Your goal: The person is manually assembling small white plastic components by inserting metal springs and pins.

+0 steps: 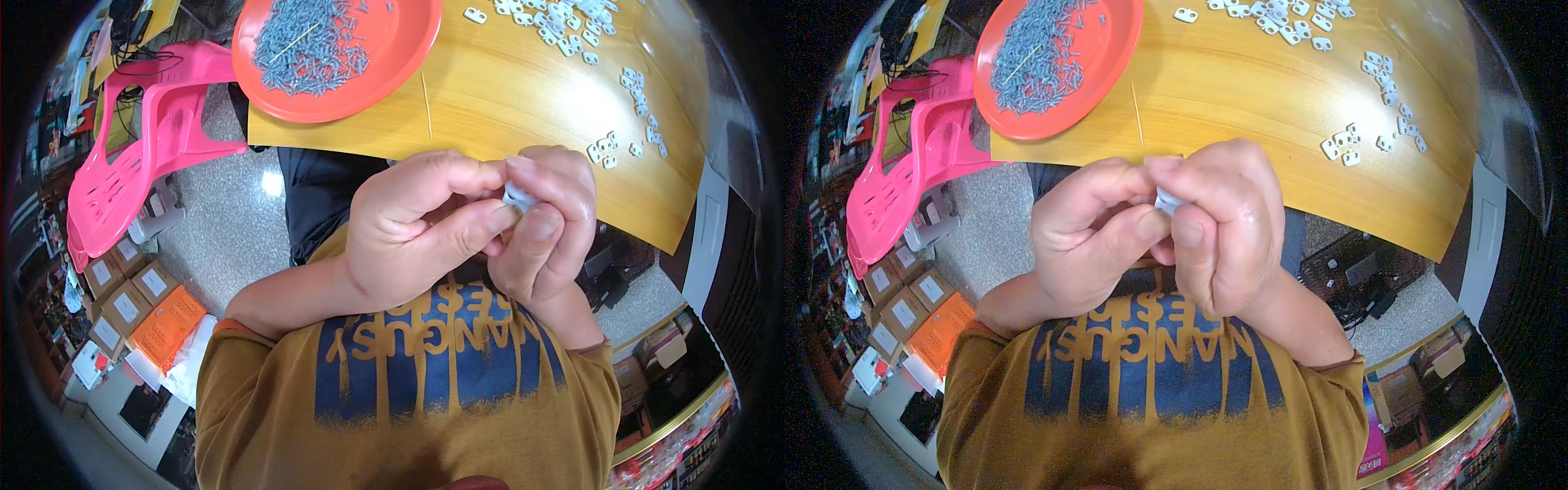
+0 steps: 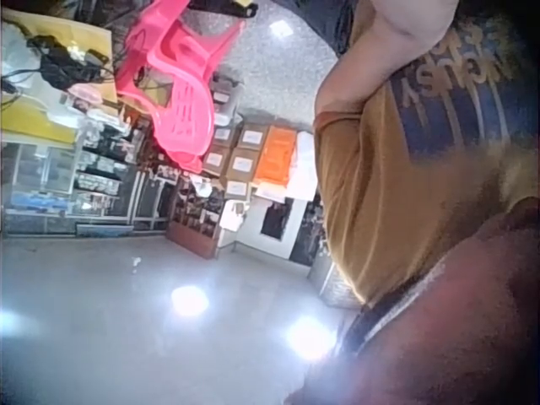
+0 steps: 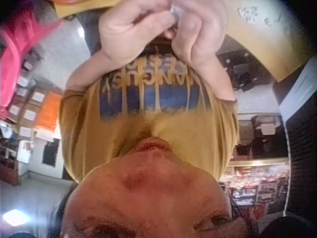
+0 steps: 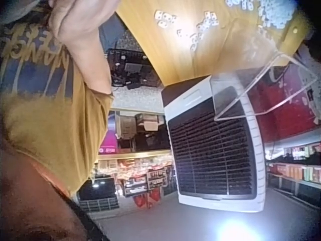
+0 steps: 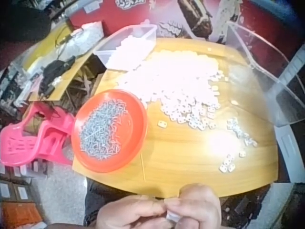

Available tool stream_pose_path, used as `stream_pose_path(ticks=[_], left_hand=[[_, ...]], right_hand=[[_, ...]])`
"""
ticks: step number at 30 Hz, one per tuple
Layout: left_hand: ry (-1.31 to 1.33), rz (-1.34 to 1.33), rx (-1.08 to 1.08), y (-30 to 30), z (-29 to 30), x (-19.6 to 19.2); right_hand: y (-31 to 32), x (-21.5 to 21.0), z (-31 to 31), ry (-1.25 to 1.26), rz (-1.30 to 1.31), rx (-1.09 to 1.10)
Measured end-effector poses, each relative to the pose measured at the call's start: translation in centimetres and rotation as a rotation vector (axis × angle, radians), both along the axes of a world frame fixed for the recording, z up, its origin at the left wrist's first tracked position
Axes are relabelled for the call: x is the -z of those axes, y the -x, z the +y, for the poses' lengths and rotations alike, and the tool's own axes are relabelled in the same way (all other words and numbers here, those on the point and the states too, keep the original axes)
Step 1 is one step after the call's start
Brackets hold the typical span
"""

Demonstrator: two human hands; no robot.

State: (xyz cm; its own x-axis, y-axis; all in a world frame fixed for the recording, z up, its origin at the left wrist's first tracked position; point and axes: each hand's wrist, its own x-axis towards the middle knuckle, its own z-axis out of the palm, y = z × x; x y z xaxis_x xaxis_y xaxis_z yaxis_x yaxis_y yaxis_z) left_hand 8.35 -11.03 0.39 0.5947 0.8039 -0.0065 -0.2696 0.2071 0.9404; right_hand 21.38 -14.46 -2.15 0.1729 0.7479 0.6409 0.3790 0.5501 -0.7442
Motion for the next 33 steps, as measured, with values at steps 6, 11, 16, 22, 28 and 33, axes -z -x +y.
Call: stream_pose_path(ticks=[6, 11, 16, 22, 28, 33], left_hand=[[0.066, 0.026, -0.011, -0.2, 0.0, -0.1], [0.123, 0.018, -0.027, 0.1, 0.2, 0.0], [0.118, -0.034, 0.013, 0.5, 0.6, -0.1], [0.405, 0.081, 0.056, 0.3, 1.1, -0.1], [0.323, 0.182, 0.04, 0.2, 3.0, -1.1], [0.153, 0.271, -0.093, -0.5, 10.2, -2.4]], right_hand=[[0.1, 0.5, 0.0, 0.009, 0.064, -0.01], [0.0, 0.4, 0.5, 0.008, 0.031, -0.009], [-0.1, 0.2, 0.9, -0.003, -0.018, -0.021], [-0.5, -0.2, 0.0, 0.118, -0.172, 0.008], [-2.0, 0.1, -1.8, 0.223, -0.182, 0.131], [-5.3, 0.6, -3.6, 0.263, -0.173, 0.355]])
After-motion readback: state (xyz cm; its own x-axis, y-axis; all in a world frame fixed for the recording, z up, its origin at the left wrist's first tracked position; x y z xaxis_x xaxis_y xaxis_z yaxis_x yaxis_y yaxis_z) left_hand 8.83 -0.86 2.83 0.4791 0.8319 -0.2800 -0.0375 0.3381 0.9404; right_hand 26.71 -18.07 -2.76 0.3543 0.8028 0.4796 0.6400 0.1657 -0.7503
